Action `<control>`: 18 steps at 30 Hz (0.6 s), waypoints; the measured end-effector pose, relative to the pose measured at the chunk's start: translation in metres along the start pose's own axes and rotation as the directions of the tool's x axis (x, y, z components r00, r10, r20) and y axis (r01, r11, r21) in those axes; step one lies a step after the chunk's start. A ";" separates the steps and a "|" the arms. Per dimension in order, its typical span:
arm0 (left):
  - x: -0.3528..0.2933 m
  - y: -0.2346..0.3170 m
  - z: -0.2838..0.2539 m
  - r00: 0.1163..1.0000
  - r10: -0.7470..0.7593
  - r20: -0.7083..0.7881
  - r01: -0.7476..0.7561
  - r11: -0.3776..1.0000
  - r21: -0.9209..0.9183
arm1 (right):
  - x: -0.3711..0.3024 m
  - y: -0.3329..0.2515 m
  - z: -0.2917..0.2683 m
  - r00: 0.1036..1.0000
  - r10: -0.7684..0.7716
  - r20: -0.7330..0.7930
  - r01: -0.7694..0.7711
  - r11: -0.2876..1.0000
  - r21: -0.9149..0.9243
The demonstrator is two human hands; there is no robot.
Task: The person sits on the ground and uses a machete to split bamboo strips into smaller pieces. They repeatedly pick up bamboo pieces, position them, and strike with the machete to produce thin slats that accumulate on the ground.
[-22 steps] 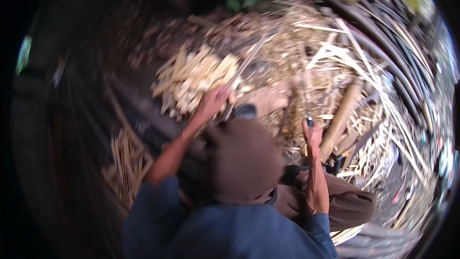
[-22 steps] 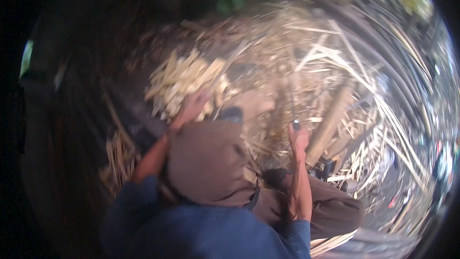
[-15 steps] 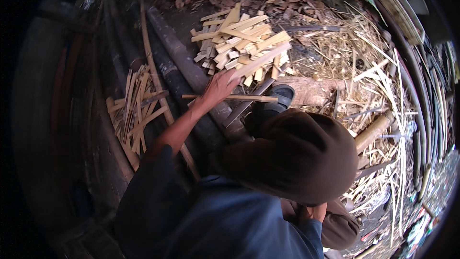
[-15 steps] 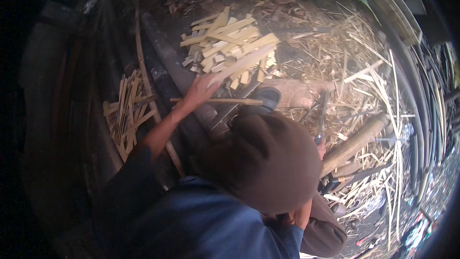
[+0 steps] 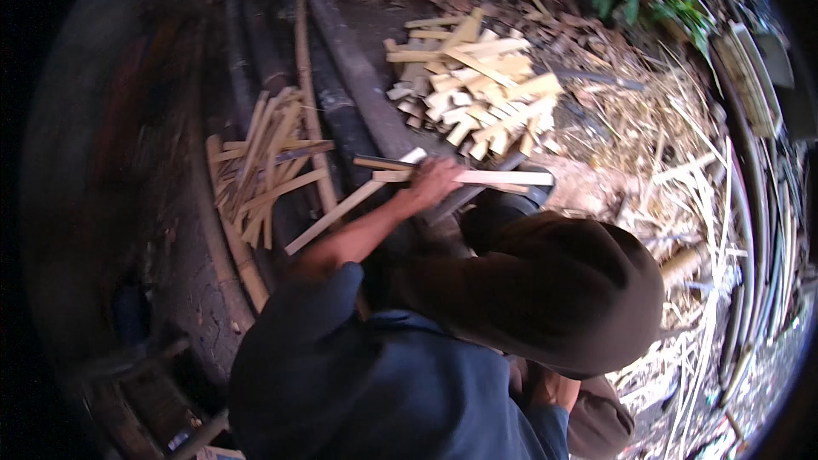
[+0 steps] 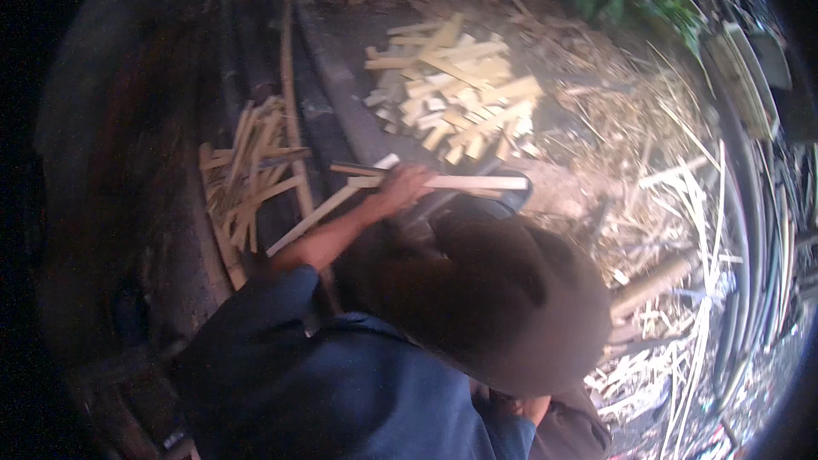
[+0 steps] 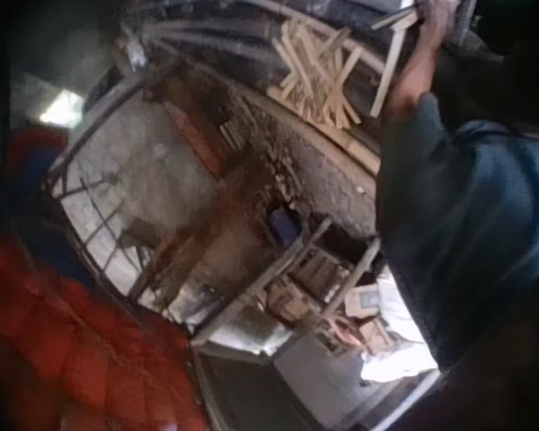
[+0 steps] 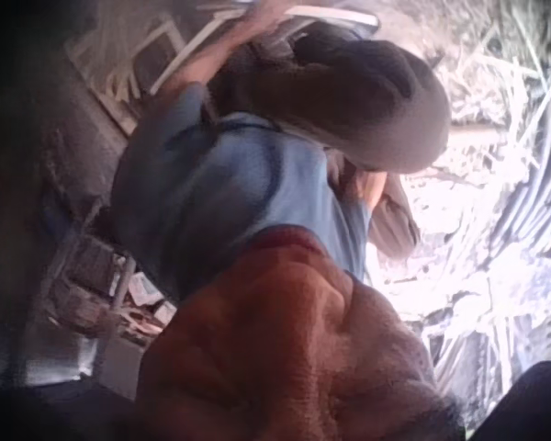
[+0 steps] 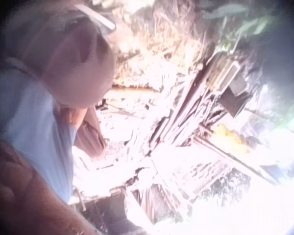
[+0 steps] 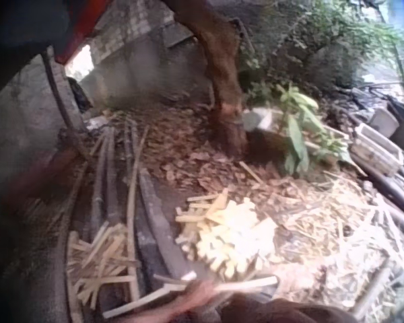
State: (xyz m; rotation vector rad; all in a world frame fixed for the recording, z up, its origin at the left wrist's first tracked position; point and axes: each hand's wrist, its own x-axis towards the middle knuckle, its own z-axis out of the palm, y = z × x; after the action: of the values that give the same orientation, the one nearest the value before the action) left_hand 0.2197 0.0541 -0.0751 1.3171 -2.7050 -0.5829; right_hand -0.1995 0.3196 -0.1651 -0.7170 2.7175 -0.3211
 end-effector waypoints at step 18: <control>-0.258 -0.229 -0.185 0.681 -0.367 -0.634 0.555 0.823 0.119 | -0.009 0.012 0.004 0.999 -0.034 0.037 0.035 0.999 -0.035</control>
State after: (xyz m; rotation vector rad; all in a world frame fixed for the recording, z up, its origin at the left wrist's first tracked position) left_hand 0.5944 0.0694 0.0357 1.9017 -1.9794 0.2390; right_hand -0.1958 0.3342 -0.1699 -0.7728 2.6853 -0.2651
